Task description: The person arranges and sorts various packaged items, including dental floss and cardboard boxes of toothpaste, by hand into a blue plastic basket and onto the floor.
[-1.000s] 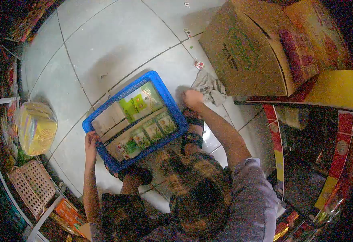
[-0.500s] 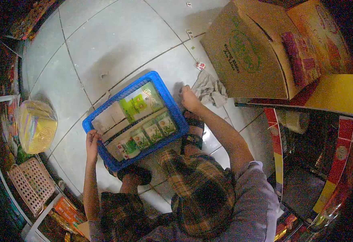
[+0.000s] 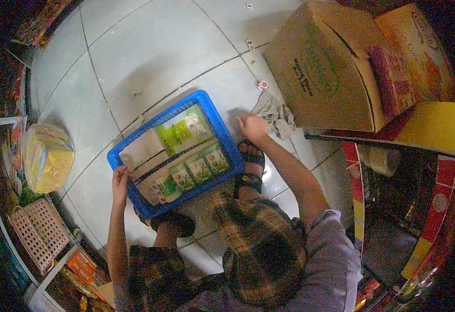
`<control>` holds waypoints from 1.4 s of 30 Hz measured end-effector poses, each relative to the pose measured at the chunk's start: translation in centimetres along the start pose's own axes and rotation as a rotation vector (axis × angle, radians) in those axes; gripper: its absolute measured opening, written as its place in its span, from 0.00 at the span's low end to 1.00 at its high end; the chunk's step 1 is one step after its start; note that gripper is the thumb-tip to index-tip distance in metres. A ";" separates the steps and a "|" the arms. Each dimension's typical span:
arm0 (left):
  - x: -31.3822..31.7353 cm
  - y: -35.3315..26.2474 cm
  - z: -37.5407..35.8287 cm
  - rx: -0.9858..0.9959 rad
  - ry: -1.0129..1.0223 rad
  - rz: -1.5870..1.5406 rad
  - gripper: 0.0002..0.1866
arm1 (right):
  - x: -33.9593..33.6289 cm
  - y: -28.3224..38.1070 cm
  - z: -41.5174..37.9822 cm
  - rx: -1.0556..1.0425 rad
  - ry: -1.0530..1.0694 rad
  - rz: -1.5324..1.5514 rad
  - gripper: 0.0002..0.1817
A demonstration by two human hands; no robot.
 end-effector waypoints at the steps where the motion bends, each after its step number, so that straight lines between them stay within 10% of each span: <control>1: 0.1 -0.5 -0.1 0.006 -0.019 0.022 0.06 | 0.0 0.1 -0.1 -0.004 0.022 -0.008 0.18; 18: -0.3 0.4 0.2 -0.008 -0.025 0.010 0.06 | 2.0 -0.1 0.3 -0.178 -0.026 0.150 0.12; 35: -0.6 0.9 0.1 0.005 -0.018 0.014 0.07 | 4.1 -4.3 0.8 0.316 0.168 0.248 0.26; 42: -0.6 1.1 0.1 -0.031 -0.046 0.017 0.06 | 3.4 -2.1 0.9 0.098 0.091 0.229 0.22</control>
Point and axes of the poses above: each hand's wrist, its own z-axis towards the middle knuckle, its own x-axis out of the palm, y = z × x, the point moved 9 cm from there along z, towards the middle knuckle, and after that the axes turned 6 degrees about y, right-handed, at the moved point
